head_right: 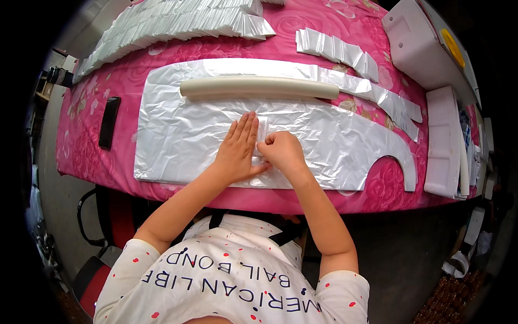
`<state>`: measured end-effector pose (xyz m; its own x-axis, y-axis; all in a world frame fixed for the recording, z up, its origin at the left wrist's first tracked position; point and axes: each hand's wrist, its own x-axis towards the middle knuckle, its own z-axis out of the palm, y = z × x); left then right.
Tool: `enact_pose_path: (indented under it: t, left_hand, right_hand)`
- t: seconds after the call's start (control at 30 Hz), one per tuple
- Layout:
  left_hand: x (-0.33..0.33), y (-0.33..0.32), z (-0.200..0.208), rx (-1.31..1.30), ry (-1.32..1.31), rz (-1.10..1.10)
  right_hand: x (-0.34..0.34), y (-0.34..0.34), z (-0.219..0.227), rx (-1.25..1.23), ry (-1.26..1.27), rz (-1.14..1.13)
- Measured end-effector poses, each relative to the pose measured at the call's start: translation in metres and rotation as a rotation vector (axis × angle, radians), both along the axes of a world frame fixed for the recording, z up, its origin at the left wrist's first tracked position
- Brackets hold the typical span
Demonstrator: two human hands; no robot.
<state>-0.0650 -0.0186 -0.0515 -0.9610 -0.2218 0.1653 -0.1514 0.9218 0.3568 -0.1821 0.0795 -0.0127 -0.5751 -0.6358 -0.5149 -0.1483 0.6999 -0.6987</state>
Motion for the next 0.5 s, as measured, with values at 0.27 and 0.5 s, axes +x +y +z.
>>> enact_pose_path:
  t: [0.27, 0.5]
  left_hand:
    - [0.008, -0.003, 0.003, 0.089, 0.085, 0.023]
    - [0.108, 0.006, 0.039, 0.911, 0.149, 0.343]
  right_hand:
    - [-0.004, 0.008, 0.026, 0.294, 0.698, 0.412]
    - [0.012, -0.038, -0.017, -0.429, 0.943, 0.479]
